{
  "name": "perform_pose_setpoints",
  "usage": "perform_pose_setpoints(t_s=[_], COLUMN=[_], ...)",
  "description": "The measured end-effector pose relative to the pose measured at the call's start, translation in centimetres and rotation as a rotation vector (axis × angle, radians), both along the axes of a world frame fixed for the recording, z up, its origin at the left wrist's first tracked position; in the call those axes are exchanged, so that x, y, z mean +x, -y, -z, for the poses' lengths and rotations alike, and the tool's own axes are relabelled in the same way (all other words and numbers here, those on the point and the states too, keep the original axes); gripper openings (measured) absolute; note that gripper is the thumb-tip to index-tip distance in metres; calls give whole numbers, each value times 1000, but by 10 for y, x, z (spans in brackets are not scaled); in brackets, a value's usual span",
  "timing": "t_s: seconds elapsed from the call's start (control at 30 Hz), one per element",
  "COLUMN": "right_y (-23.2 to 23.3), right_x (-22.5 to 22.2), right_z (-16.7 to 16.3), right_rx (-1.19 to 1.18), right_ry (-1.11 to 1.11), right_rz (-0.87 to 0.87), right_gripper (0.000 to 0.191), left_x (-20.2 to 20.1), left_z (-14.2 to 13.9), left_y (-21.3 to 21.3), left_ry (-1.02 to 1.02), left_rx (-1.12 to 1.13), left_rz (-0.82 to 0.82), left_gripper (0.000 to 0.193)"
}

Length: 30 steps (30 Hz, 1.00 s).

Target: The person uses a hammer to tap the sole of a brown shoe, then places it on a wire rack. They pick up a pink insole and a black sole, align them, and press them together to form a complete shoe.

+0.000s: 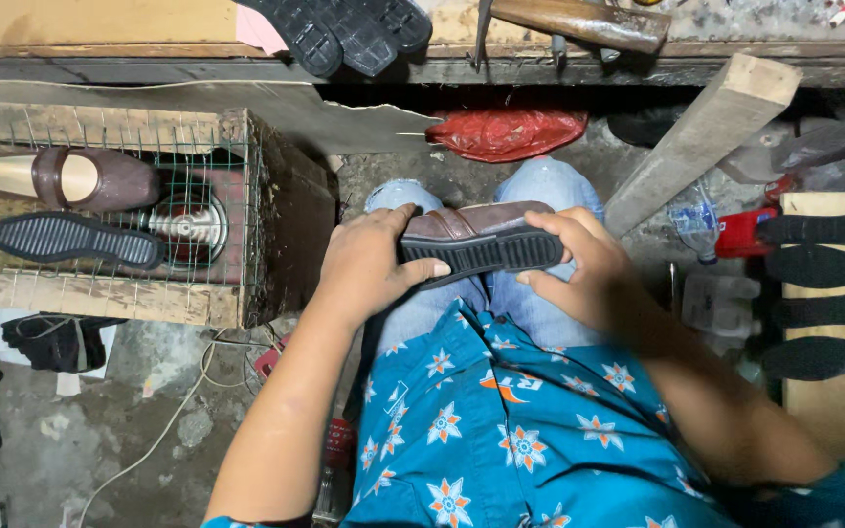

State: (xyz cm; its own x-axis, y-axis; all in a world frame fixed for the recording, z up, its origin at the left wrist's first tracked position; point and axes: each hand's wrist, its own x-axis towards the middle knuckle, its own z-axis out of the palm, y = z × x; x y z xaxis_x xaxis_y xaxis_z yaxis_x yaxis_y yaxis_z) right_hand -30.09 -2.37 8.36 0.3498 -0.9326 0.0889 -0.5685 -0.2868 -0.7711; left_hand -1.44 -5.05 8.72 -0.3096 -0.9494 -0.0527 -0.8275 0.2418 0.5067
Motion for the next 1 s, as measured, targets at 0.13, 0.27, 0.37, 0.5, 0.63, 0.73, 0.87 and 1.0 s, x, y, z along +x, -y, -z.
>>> perform_pose_setpoints(t_s=[0.13,0.27,0.37,0.5,0.63,0.73,0.87,1.0], right_y=[3,2,-1,-1,19,40,53,51], right_x=[-8,-16,-17,-13,1,25,61,89], right_z=[11,33,52,60,36,6,-30,-61], right_rx=[-163,-16,325,749,291,219,330,545], right_ry=[38,433,728,902,630,684,684,662], right_rz=[-56,5,151,195,80,-143,-334,-451], right_gripper=[66,60,48,34,26,28,28,27], left_x=[-2,-4,-5,-8,-10,-12,13,51], left_z=[7,1,-8,-19,-27,-26,-15,-12], left_y=[7,15,14,-4,-42,-75,-92,-78], left_ry=[5,-9,-17,-65,-315,-386,-689,-852], left_rx=[45,175,202,375,298,262,219,112], left_rz=[32,-12,-51,-233,-413,-545,-558,-471], left_gripper=[67,60,59,58,53,57,62,67])
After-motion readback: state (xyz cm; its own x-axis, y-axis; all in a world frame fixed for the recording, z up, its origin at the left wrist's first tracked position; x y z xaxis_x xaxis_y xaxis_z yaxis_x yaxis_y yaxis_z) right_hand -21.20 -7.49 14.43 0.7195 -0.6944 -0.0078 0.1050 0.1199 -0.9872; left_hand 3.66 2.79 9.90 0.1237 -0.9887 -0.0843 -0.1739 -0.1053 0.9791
